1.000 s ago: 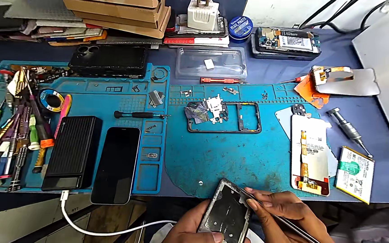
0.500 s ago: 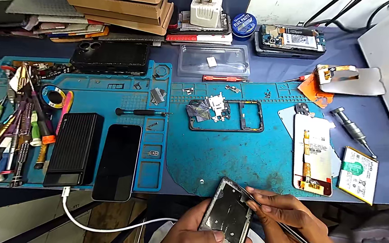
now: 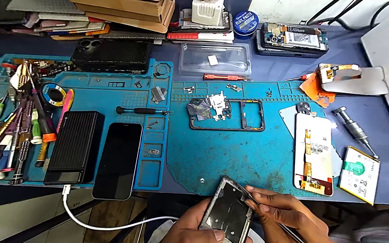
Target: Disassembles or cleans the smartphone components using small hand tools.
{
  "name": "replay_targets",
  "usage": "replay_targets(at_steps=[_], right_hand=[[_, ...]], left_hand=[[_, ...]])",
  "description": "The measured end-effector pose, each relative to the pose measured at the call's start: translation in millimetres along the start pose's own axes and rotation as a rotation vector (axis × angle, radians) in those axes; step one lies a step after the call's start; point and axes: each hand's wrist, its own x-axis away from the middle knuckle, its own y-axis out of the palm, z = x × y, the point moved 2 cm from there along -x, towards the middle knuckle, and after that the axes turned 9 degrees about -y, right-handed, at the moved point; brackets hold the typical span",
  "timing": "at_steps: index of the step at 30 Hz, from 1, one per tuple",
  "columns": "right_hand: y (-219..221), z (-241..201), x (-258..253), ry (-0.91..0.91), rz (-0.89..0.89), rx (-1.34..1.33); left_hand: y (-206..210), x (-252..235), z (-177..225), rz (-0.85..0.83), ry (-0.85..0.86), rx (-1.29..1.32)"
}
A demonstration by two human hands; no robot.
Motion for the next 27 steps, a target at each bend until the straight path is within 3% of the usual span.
replay_targets(at_steps=[27], right_hand=[[19.1,-4.7,-10.5,0.020,-0.093,0.055]], left_hand=[[-2.4,-0.6,-1.6,0.018,0.010,-0.001]])
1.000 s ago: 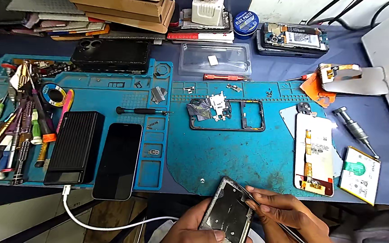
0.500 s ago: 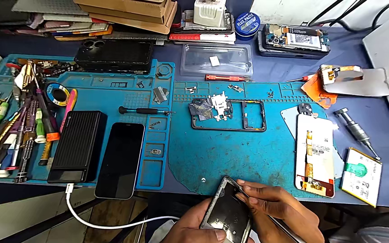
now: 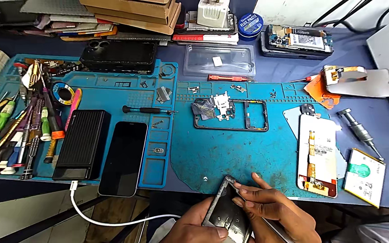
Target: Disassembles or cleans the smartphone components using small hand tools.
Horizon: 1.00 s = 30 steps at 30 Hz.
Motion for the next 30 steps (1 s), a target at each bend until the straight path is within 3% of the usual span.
replay_targets(at_steps=[17,25,30], right_hand=[[2.4,-30.8,6.7,-0.015,-0.199,-0.140],[1.9,-14.8,3.2,-0.021,-0.120,-0.132],[4.5,-26.2,7.3,0.016,-0.170,-0.227]], left_hand=[[-4.5,-1.0,0.4,0.028,0.049,-0.091],[-3.9,0.0,-0.2,0.011,0.010,-0.028],[-4.0,-1.1,0.3,0.040,0.043,-0.096]])
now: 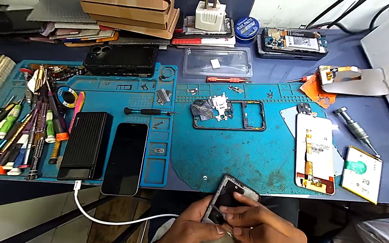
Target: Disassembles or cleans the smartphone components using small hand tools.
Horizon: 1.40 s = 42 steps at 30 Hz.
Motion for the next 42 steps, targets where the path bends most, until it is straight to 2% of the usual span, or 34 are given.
replay_targets(at_steps=[3,8,14,18,22,28,31,36,40,42], right_hand=[[0.3,1.3,-2.2,0.005,0.012,-0.018],[-6.5,17.4,-12.1,0.014,0.151,0.110],[4.9,-2.6,-8.5,0.057,0.057,-0.030],[-1.7,13.7,-15.8,0.061,0.188,0.056],[4.4,3.6,-17.2,0.112,0.148,-0.007],[2.4,10.1,-24.4,0.158,0.217,0.029],[9.8,-3.4,-25.8,0.206,0.116,-0.075],[0.6,11.1,-41.1,0.357,0.202,0.045],[7.2,5.4,-47.6,0.434,0.111,-0.033],[2.9,7.7,-52.2,0.483,0.111,0.025]], left_hand=[[-1.1,-0.2,-0.8,-0.006,0.009,0.003],[-2.2,0.3,-2.1,-0.065,-0.017,0.081],[-1.7,-0.7,0.8,-0.002,0.004,0.005],[-2.5,0.1,-1.5,-0.046,-0.013,0.063],[-1.0,0.9,1.1,-0.010,-0.013,0.017],[-1.0,1.6,0.5,-0.008,-0.027,0.028],[0.4,0.7,3.5,0.035,-0.005,-0.036],[-1.1,1.2,0.2,-0.044,-0.033,0.056],[-1.3,0.8,0.6,-0.018,-0.025,0.033],[-2.6,0.4,-0.4,-0.041,-0.030,0.054]])
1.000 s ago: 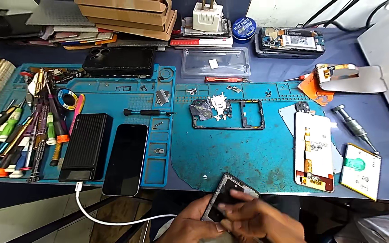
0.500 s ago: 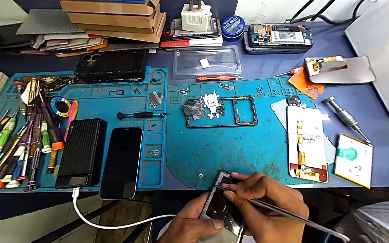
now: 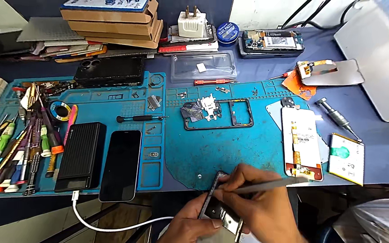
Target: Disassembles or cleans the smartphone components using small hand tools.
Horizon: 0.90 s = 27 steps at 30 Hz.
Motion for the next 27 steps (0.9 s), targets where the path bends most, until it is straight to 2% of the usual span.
replay_targets(at_steps=[3,7,12,15,20,23,27], right_hand=[[-3.5,-0.7,-7.1,0.040,0.052,0.100],[3.9,-2.8,0.0,0.049,-0.012,0.010],[-0.9,-0.6,-5.4,0.004,0.101,0.074],[5.7,-4.5,2.5,0.031,0.025,-0.009],[-1.7,-8.1,-13.8,0.004,0.073,0.254],[7.2,-14.2,-8.5,0.007,-0.001,0.311],[5.3,-12.7,-13.6,0.029,0.057,0.333]], left_hand=[[0.4,-0.3,-0.5,-0.034,-0.006,0.030],[-0.1,-0.4,0.1,0.005,0.004,-0.003],[0.5,-1.2,-0.9,-0.035,-0.004,0.028],[1.5,-2.1,0.8,0.012,0.004,-0.015],[0.7,-2.7,-0.9,-0.048,-0.001,0.036],[0.6,-2.3,0.5,0.010,0.023,-0.040],[-0.5,-3.9,-1.6,-0.019,0.011,-0.002]])
